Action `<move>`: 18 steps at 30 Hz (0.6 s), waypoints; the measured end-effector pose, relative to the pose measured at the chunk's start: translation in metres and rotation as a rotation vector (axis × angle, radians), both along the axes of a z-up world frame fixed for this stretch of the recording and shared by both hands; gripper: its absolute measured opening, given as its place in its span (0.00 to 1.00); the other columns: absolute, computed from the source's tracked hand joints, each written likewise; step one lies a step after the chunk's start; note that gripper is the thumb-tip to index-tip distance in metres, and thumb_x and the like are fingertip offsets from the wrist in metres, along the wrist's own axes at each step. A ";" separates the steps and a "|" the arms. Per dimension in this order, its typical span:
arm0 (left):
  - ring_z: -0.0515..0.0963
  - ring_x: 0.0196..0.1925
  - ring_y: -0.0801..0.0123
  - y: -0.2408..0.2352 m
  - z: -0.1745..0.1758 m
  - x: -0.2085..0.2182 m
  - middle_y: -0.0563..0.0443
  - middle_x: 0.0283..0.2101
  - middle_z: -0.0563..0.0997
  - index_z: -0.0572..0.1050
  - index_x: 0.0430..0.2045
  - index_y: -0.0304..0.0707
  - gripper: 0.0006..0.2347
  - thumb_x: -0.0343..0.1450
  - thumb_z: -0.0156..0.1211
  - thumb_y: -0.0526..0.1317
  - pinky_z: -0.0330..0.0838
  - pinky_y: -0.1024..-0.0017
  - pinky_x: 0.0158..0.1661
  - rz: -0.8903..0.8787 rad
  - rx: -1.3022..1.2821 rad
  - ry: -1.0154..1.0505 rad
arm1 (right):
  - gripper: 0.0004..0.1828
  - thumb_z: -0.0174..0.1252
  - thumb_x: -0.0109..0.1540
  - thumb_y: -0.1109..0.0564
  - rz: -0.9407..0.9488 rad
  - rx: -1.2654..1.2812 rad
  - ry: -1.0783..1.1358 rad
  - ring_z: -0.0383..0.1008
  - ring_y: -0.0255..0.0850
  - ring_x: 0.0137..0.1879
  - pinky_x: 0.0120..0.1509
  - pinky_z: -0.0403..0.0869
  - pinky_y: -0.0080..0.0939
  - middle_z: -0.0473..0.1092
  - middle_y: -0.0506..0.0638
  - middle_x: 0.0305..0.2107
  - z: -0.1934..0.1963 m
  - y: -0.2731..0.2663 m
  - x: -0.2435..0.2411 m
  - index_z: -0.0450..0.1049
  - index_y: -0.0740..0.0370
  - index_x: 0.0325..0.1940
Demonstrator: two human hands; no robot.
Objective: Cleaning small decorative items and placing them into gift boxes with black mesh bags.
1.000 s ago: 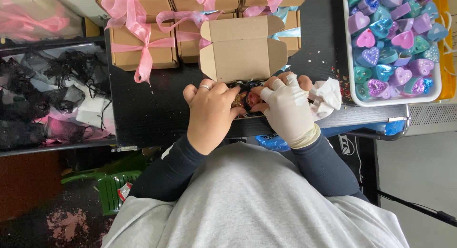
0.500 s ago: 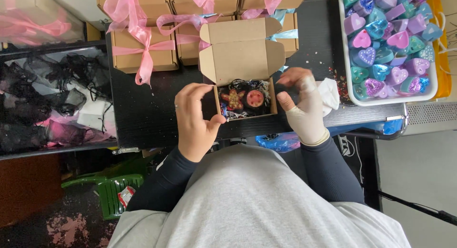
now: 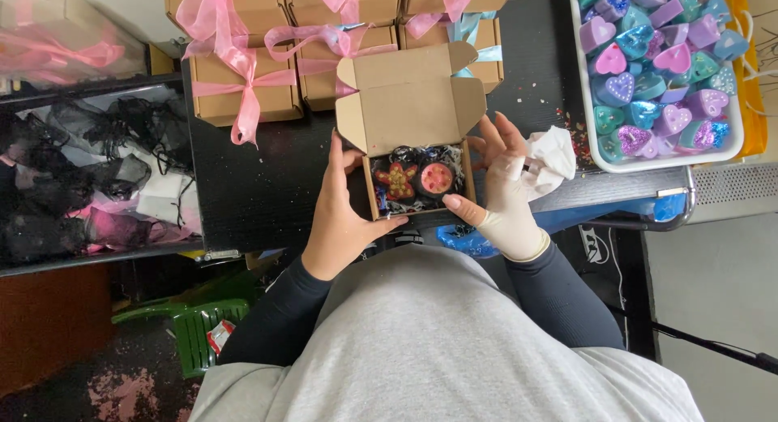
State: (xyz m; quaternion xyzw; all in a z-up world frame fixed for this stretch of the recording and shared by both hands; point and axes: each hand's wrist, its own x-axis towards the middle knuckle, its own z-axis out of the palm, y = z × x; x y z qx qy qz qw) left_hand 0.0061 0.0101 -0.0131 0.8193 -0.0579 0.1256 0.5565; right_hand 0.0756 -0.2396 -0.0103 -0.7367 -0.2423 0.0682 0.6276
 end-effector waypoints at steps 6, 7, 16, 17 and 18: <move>0.70 0.65 0.54 0.003 0.009 -0.009 0.40 0.60 0.64 0.53 0.69 0.33 0.51 0.53 0.87 0.38 0.67 0.61 0.66 -0.052 0.008 -0.033 | 0.68 0.74 0.57 0.46 0.114 0.263 0.125 0.62 0.46 0.67 0.74 0.66 0.43 0.57 0.60 0.67 0.023 0.003 -0.010 0.31 0.45 0.86; 0.70 0.65 0.54 0.002 0.009 -0.010 0.40 0.60 0.64 0.53 0.69 0.33 0.51 0.53 0.87 0.38 0.67 0.61 0.66 -0.050 0.008 -0.034 | 0.68 0.74 0.57 0.46 0.115 0.263 0.124 0.62 0.46 0.67 0.74 0.66 0.43 0.57 0.60 0.67 0.026 0.004 -0.011 0.31 0.45 0.86; 0.68 0.72 0.55 -0.001 0.009 -0.022 0.38 0.68 0.65 0.53 0.69 0.30 0.46 0.61 0.83 0.40 0.65 0.59 0.69 -0.186 -0.113 -0.066 | 0.62 0.78 0.54 0.45 0.235 0.445 0.382 0.55 0.49 0.81 0.87 0.58 0.52 0.55 0.56 0.72 0.012 -0.009 -0.023 0.46 0.63 0.81; 0.67 0.74 0.54 -0.001 0.011 -0.023 0.36 0.70 0.64 0.53 0.71 0.29 0.44 0.63 0.80 0.41 0.64 0.59 0.71 -0.196 -0.119 -0.063 | 0.65 0.76 0.53 0.40 0.261 0.380 0.278 0.54 0.48 0.81 0.86 0.56 0.50 0.54 0.55 0.74 0.015 -0.008 -0.024 0.45 0.61 0.83; 0.65 0.76 0.53 0.000 0.014 -0.024 0.34 0.72 0.63 0.53 0.73 0.28 0.44 0.66 0.78 0.43 0.63 0.59 0.73 -0.206 -0.126 -0.061 | 0.68 0.74 0.52 0.34 0.287 0.315 0.175 0.53 0.46 0.82 0.86 0.55 0.48 0.53 0.54 0.76 0.018 -0.007 -0.025 0.44 0.60 0.84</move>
